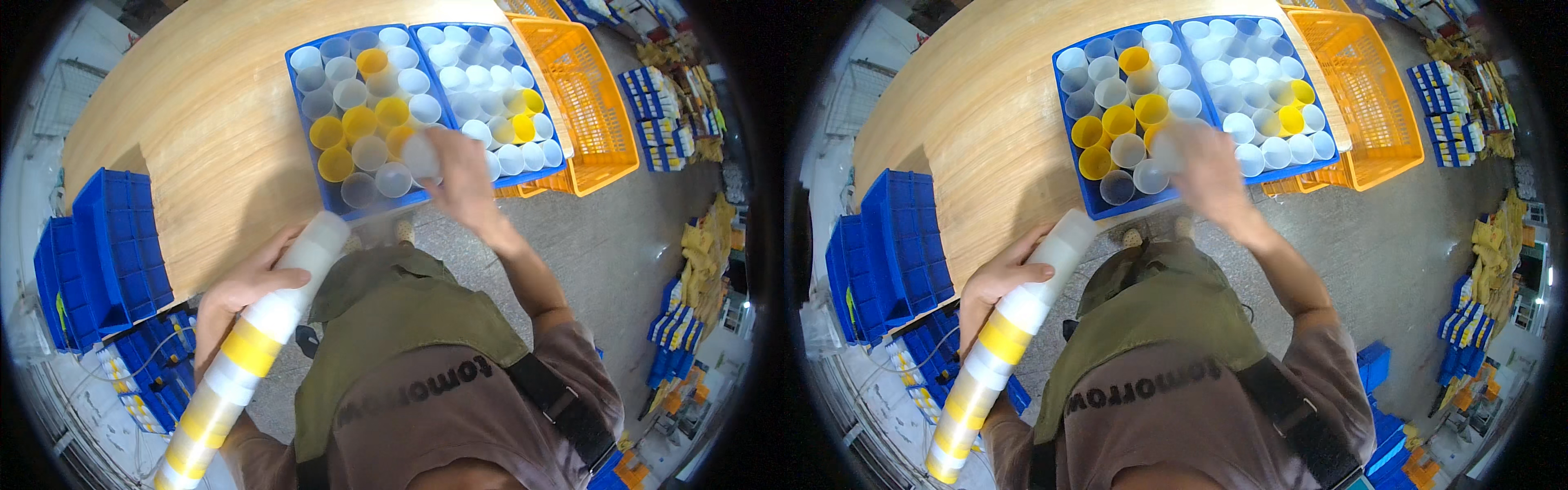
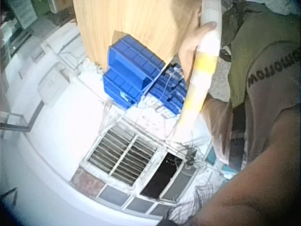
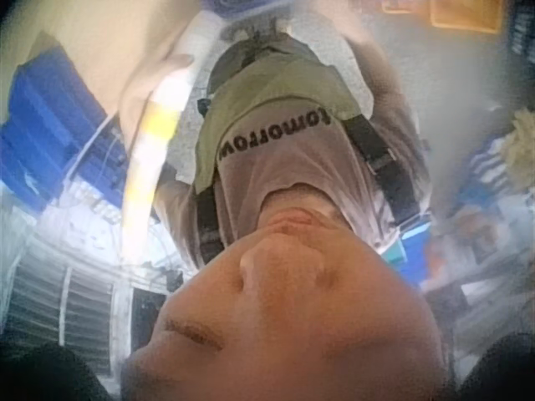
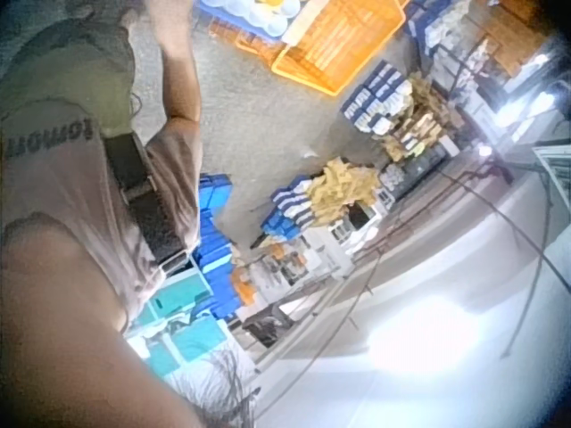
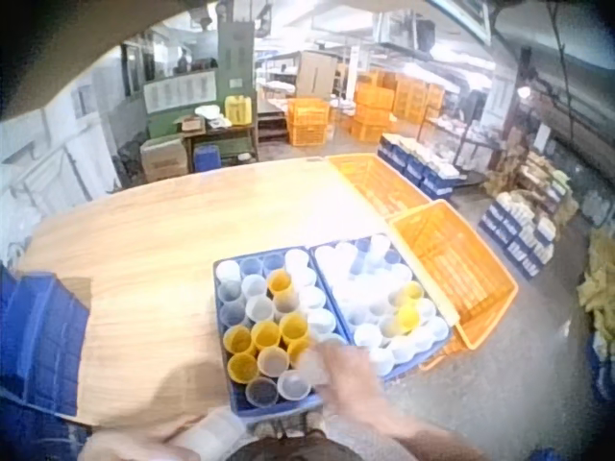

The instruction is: The person places white and yellow plastic cups into blue trays, then carries the trays to a conveyor belt and places them on the belt. The person repeats this process multiple times, filling trays and moving them to the conveyor.

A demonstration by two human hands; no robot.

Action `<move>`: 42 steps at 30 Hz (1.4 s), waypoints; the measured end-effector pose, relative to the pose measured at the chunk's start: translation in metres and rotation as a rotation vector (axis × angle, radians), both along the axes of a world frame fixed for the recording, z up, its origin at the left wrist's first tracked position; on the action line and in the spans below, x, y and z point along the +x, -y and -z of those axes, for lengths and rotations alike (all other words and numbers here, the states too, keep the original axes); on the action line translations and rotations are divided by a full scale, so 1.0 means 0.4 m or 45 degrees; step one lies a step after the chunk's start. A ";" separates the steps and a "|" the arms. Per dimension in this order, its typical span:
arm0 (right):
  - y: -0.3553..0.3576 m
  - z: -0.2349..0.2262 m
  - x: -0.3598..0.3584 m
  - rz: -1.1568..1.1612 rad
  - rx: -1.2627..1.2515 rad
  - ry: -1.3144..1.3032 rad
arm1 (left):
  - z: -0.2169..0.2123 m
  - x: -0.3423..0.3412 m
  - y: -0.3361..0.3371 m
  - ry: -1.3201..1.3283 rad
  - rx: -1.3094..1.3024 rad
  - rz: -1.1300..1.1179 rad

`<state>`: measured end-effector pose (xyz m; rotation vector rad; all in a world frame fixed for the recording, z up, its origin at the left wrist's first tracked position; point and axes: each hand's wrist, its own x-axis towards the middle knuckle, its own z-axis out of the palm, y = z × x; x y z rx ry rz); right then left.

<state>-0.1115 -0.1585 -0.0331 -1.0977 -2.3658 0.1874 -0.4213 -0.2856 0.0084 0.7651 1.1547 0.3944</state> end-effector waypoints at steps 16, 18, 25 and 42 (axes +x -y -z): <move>0.033 0.127 0.048 0.057 -0.342 0.021 | 0.338 -0.437 -0.098 0.473 -0.218 -1.286; 0.042 0.078 0.011 -0.229 -1.662 -1.032 | 0.334 -0.414 -0.181 0.309 0.018 -1.446; 0.088 0.009 0.098 -0.538 -2.445 -1.013 | 0.292 -0.004 -0.371 -0.230 0.999 -1.546; -0.336 0.218 0.930 0.528 -0.864 -0.533 | 0.430 0.351 -0.075 -0.667 0.238 -2.115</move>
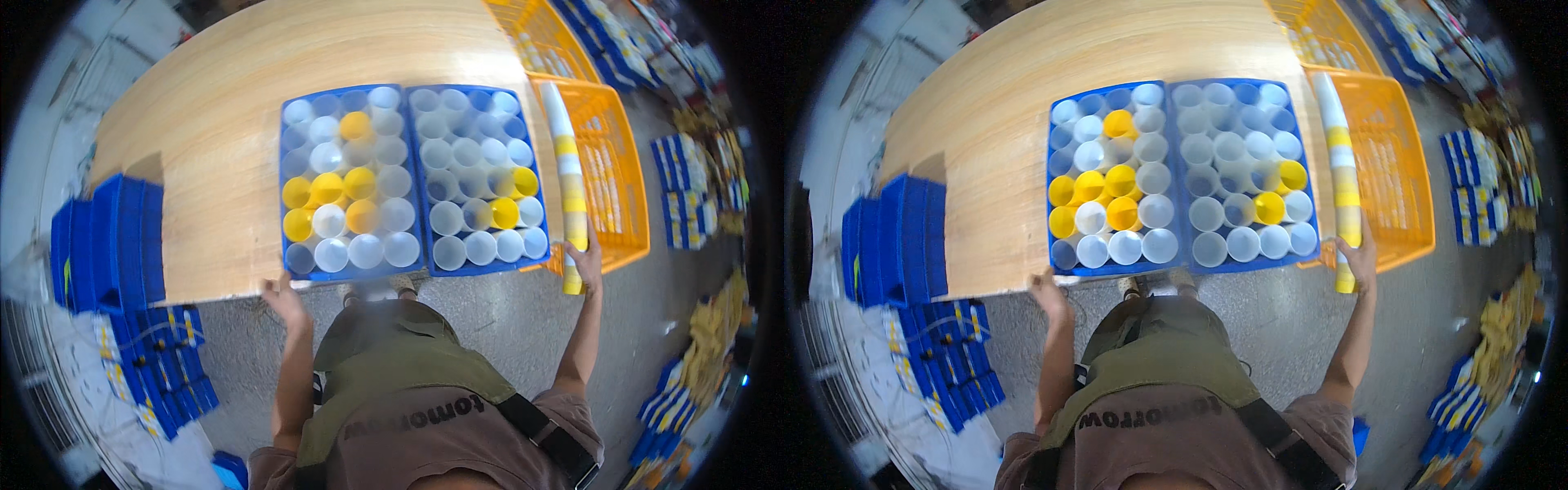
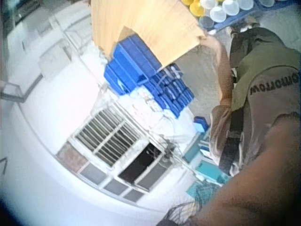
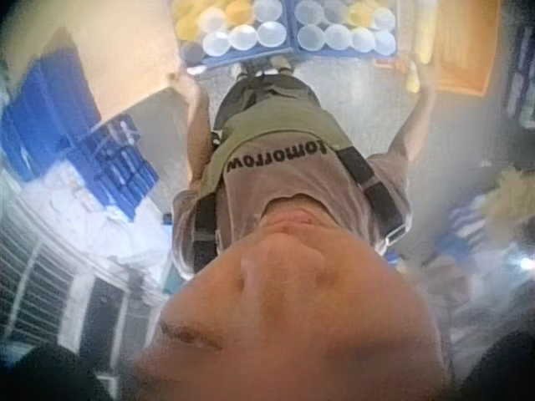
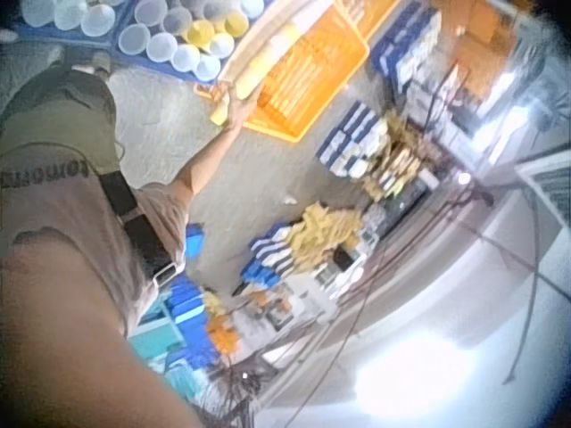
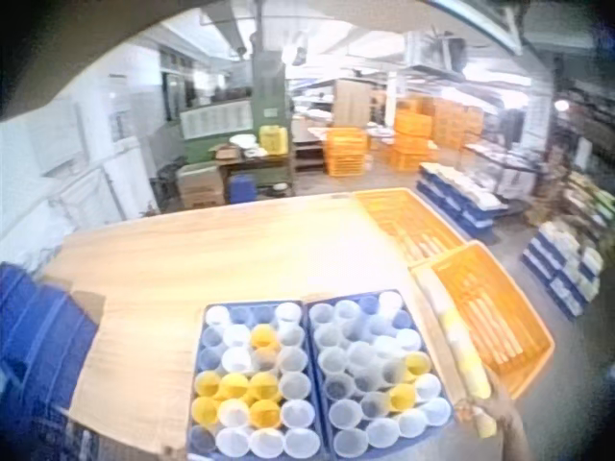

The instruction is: The person places white and yellow plastic cups into blue trays, then carries the trays to a conveyor belt and places them on the belt. The person repeats this process multiple times, filling trays and moving them to the conveyor.

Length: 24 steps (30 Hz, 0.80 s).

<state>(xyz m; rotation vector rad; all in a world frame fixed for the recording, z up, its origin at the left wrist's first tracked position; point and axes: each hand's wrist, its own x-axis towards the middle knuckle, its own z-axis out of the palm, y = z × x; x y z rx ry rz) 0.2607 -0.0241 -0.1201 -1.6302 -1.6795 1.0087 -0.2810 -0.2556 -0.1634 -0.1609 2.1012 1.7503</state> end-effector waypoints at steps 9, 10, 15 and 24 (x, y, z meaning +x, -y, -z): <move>-0.245 0.121 -0.162 -0.152 0.328 0.490 | 0.040 0.152 -0.044 0.947 0.707 -0.106; -0.258 0.106 -0.239 -0.192 0.365 0.368 | 0.024 0.106 -0.018 0.889 0.588 -0.028; -0.209 0.054 -0.741 -0.725 0.663 0.219 | -0.064 -0.125 0.235 0.617 0.235 0.264; 0.394 0.086 -1.457 -1.771 -0.082 0.200 | -0.137 -0.206 0.971 0.533 -0.385 -0.062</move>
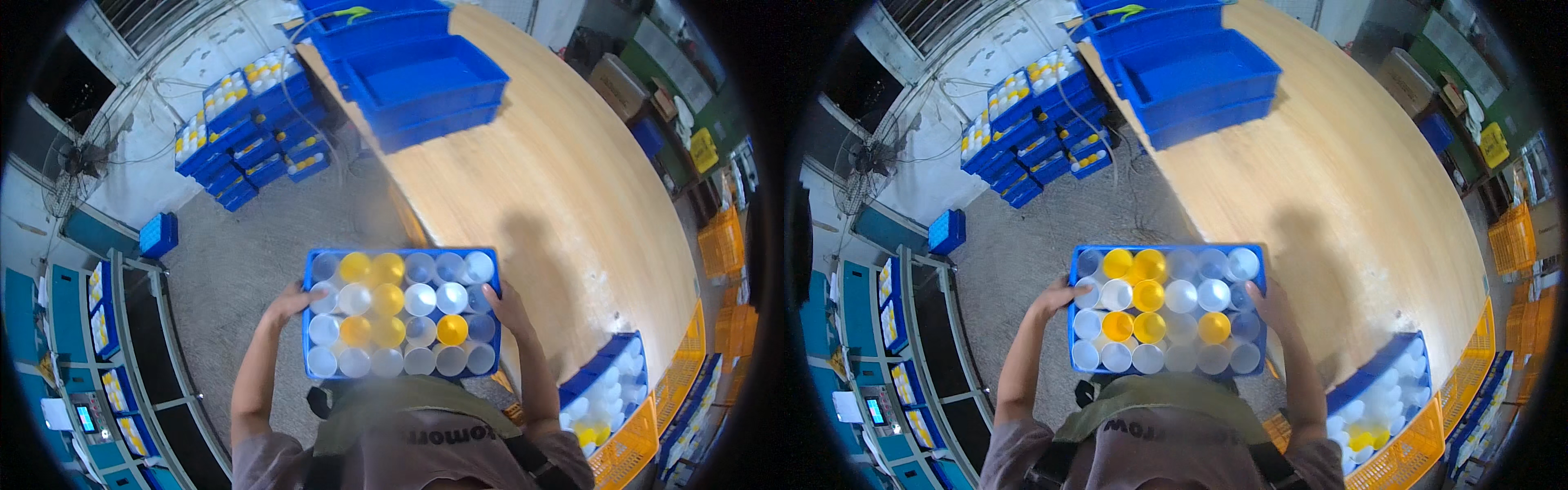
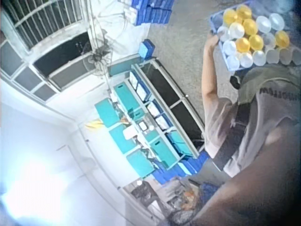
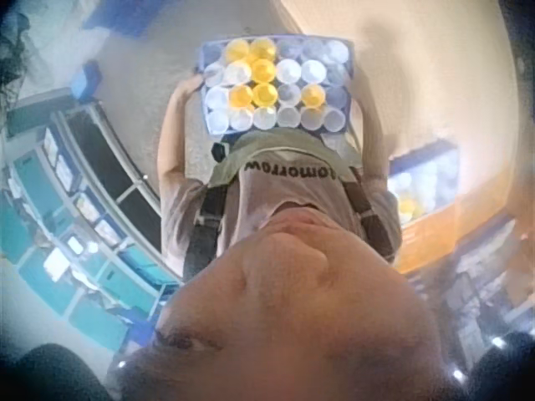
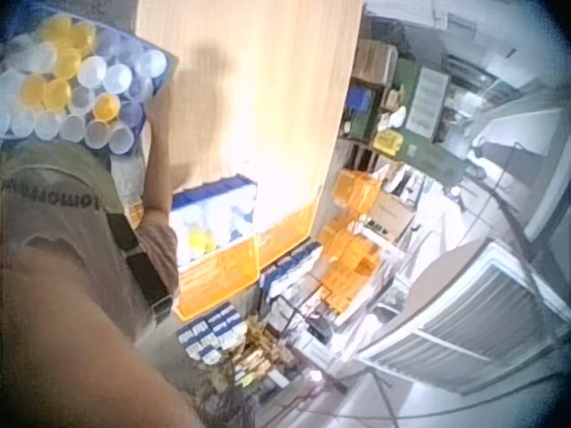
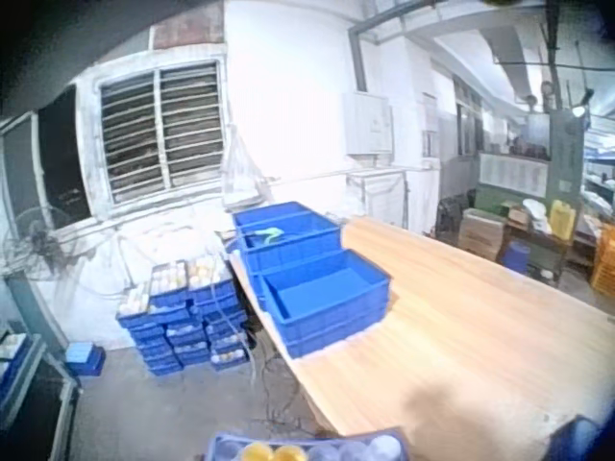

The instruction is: The person places white and yellow plastic cups into blue trays, then carries the trays to a conveyor belt and places them on the belt. The person repeats this process multiple times, filling trays and moving them to the conveyor.

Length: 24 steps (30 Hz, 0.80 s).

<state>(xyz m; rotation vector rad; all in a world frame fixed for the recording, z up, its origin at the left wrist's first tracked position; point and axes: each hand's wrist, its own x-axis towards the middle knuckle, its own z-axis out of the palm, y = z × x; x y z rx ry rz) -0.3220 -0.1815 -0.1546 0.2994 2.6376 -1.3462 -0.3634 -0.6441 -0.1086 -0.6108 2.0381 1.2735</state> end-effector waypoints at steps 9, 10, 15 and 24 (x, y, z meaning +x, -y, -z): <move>0.598 -0.213 -0.647 -0.746 0.066 -0.374 | 0.080 0.040 0.528 -0.148 0.390 -0.703; 0.641 -0.244 -0.729 -0.696 0.117 -0.478 | 0.092 0.048 0.564 -0.137 0.352 -0.791; 0.759 -0.418 -1.158 -0.370 -0.527 -0.608 | 0.179 0.056 0.644 -0.237 0.097 -1.303; 0.777 -0.401 -1.986 0.384 -0.491 -0.387 | 0.250 -0.010 0.683 -0.095 -0.336 -1.941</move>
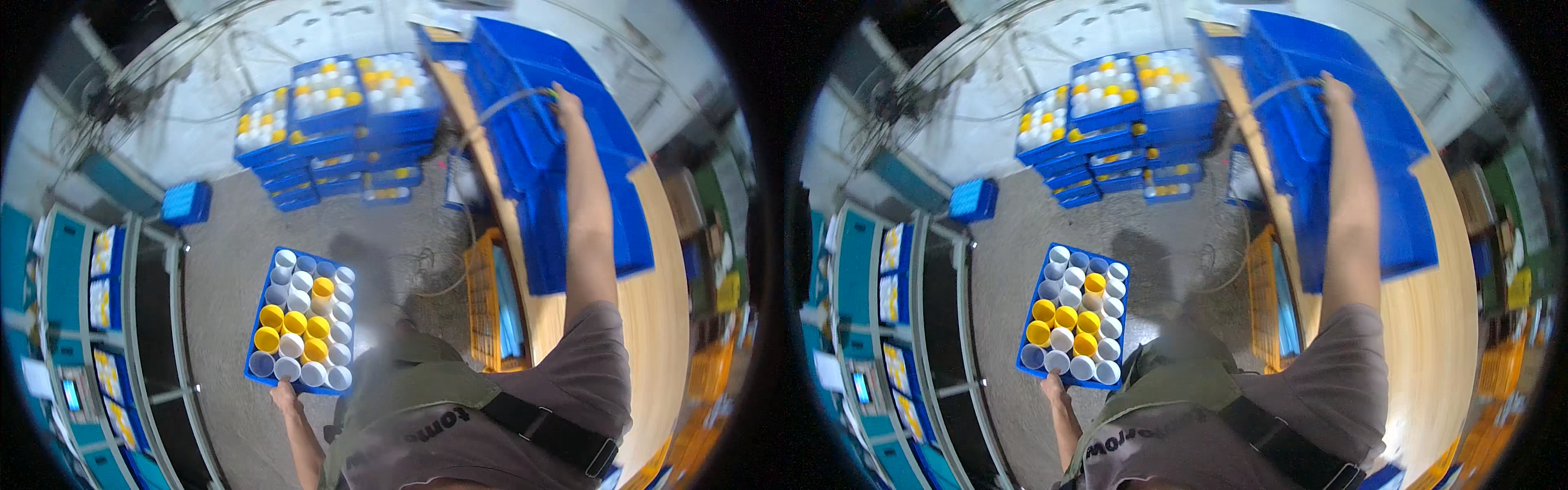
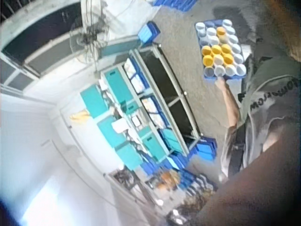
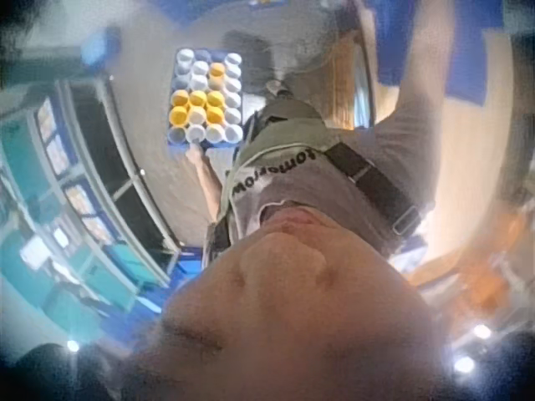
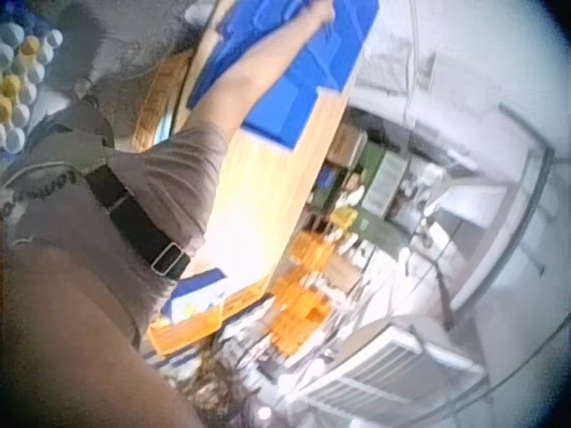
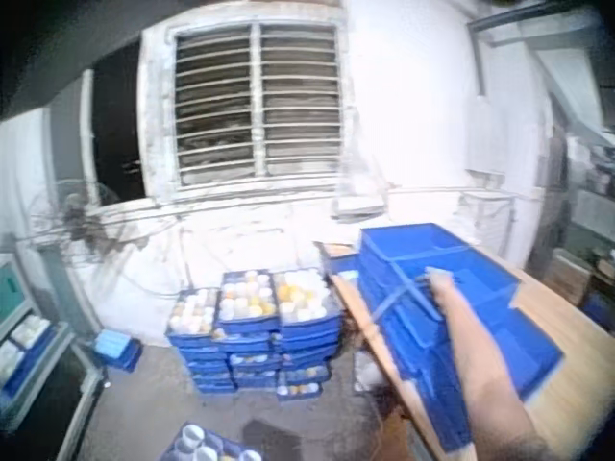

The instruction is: The person places white and yellow plastic cups into blue trays, then carries the trays to a conveyor belt and places them on the belt. The person repeats this process multiple times, filling trays and moving them to the conveyor.

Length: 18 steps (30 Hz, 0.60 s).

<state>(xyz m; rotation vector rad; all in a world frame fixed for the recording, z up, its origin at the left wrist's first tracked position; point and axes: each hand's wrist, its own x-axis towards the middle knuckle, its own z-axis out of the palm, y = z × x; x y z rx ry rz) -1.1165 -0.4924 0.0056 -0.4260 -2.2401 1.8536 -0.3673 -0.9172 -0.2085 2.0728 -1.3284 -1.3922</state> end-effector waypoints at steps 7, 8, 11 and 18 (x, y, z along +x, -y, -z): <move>-0.123 0.017 -0.162 0.006 -0.500 0.096 | 0.034 -0.046 -0.042 0.000 -0.308 -0.066; -0.080 -0.017 -0.106 0.163 -0.412 -0.173 | 0.042 -0.049 -0.049 -0.191 -0.268 -0.122; 0.067 -0.150 0.170 -0.676 -0.296 -0.184 | 0.062 -0.058 -0.059 0.121 -0.287 -0.015; 0.573 0.131 0.831 -2.247 0.565 -0.121 | 0.025 -0.145 -0.017 0.619 0.005 0.095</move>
